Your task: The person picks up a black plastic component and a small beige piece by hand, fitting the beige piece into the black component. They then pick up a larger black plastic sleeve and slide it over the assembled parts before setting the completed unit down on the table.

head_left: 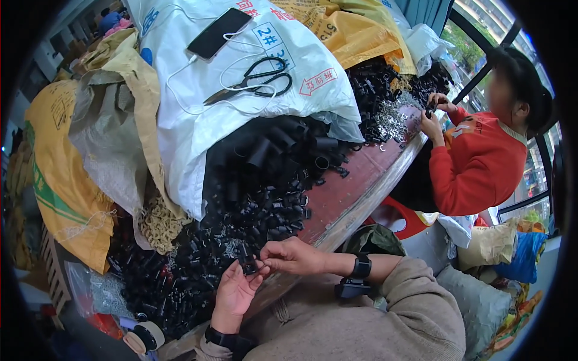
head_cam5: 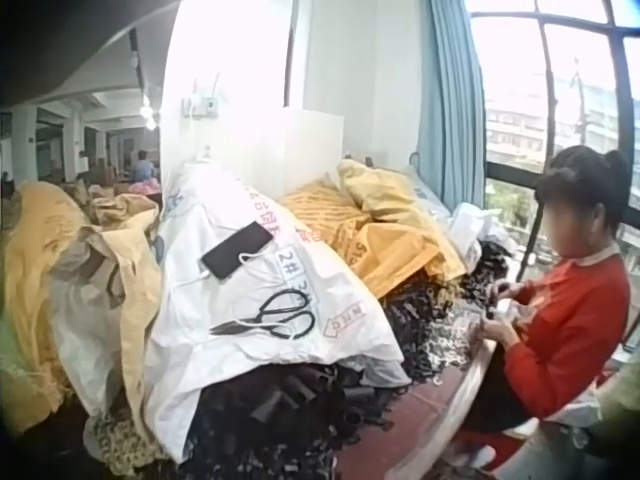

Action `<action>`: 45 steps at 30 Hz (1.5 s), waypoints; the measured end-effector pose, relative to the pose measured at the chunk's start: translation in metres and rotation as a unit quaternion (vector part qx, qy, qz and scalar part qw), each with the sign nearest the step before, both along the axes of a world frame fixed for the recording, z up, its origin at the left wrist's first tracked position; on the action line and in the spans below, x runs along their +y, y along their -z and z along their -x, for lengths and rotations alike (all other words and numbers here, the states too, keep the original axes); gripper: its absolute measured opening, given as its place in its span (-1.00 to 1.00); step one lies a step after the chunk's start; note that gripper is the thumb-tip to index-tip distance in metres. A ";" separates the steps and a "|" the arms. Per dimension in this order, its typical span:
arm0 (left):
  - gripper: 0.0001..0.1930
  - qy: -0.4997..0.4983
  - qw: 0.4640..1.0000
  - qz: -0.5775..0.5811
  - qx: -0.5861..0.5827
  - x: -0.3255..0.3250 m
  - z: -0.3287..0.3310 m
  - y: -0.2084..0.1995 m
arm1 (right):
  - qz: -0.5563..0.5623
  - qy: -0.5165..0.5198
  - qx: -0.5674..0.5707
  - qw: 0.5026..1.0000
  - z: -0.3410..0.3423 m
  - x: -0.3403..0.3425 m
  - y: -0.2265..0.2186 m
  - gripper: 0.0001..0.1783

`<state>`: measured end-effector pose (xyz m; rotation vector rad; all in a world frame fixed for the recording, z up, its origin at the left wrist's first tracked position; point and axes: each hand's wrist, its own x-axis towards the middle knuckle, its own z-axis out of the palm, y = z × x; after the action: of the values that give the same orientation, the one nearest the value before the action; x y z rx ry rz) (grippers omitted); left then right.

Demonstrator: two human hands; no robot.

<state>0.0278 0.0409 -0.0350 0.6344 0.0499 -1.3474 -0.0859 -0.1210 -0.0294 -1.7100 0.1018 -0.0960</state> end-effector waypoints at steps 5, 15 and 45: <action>-0.71 -0.021 0.999 -0.002 -0.026 0.005 0.005 -0.007 | 0.009 0.008 -0.031 0.999 0.002 0.010 0.003 -0.91; -0.77 0.018 0.999 -0.020 -0.023 0.000 0.003 0.003 | -0.279 0.021 0.117 0.953 -0.004 0.000 0.005 -0.86; -0.70 0.064 0.991 -0.093 -0.069 0.012 0.017 0.000 | 0.385 0.018 -0.167 0.908 -0.002 0.024 -0.027 -0.83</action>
<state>0.0107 0.0526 -0.0353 0.8989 0.0238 -1.4290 -0.0839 -0.0974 -0.0026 -2.4507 -0.1881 -0.5107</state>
